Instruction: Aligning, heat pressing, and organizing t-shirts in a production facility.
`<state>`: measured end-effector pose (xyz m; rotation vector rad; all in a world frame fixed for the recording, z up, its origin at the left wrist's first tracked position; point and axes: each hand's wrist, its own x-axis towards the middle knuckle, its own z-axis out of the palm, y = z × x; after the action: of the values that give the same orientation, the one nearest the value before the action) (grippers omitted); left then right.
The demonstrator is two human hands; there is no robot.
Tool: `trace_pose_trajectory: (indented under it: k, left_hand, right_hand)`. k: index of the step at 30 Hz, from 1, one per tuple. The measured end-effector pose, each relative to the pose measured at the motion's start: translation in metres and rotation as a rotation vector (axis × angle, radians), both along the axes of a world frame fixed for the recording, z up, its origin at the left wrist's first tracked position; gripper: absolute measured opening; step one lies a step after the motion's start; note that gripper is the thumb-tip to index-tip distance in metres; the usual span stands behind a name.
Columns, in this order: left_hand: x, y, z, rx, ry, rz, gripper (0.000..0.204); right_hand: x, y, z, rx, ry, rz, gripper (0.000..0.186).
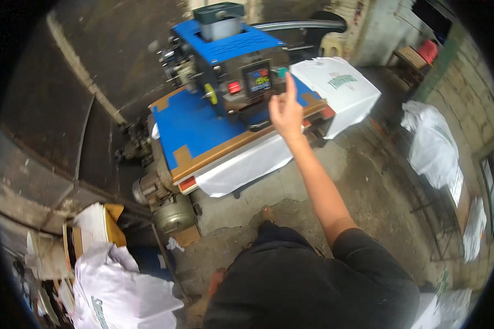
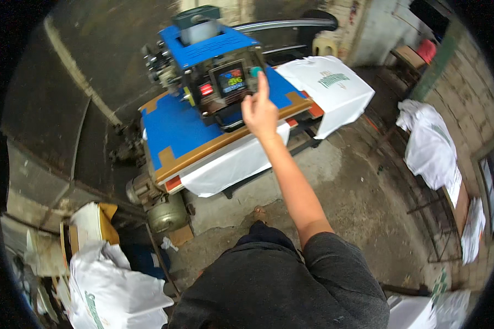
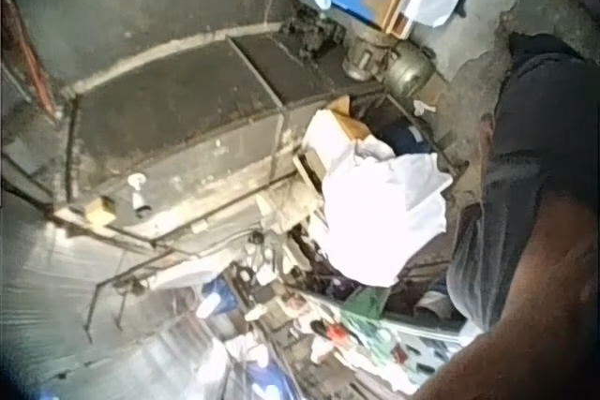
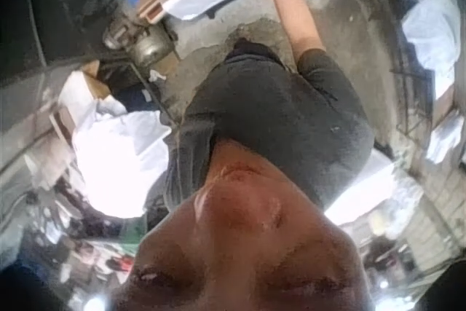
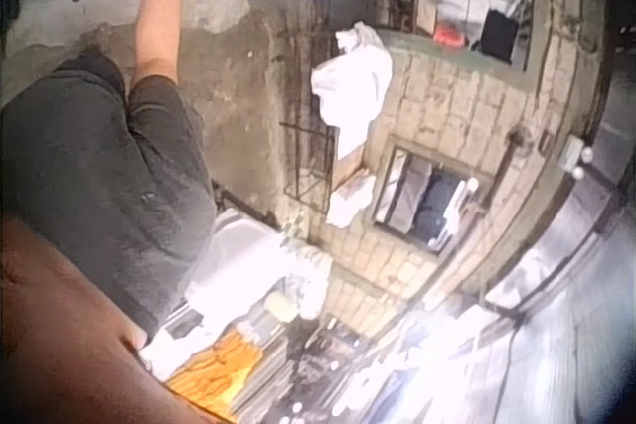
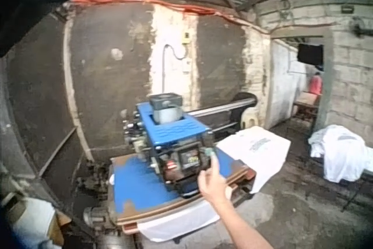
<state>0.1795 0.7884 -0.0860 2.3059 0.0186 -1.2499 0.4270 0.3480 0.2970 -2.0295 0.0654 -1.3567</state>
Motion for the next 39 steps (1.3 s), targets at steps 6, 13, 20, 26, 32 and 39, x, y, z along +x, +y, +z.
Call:
trace_pose_trajectory:
  k: [6,13,20,26,32,39]
  left_hand:
    - [0.003,0.005,-0.017,-0.080,0.082,-0.024,0.039]
    - [0.047,-0.026,-0.010,-0.039,0.130,-0.105,0.039]
    - [0.080,-0.061,0.009,-0.010,0.120,-0.057,0.040]
    - [0.097,-0.135,0.017,-0.056,0.147,-0.134,0.040]
    - [0.147,-0.282,0.024,-0.274,0.174,-0.172,0.042]
    - [0.214,-0.506,0.089,-0.511,-0.103,-0.160,0.048]
  right_hand:
    - [-0.004,0.009,0.008,0.076,0.287,-0.007,0.067]
    - [-0.015,0.014,0.022,0.095,0.289,0.059,0.071]
    - [-0.024,0.010,0.025,0.076,0.312,0.207,0.078]
    - [-0.063,-0.009,0.015,-0.018,0.243,0.511,0.070]
    - [-0.180,-0.154,-0.082,0.233,0.399,0.413,0.056]
    - [-0.373,-0.306,-0.138,0.880,0.458,-0.544,0.025]
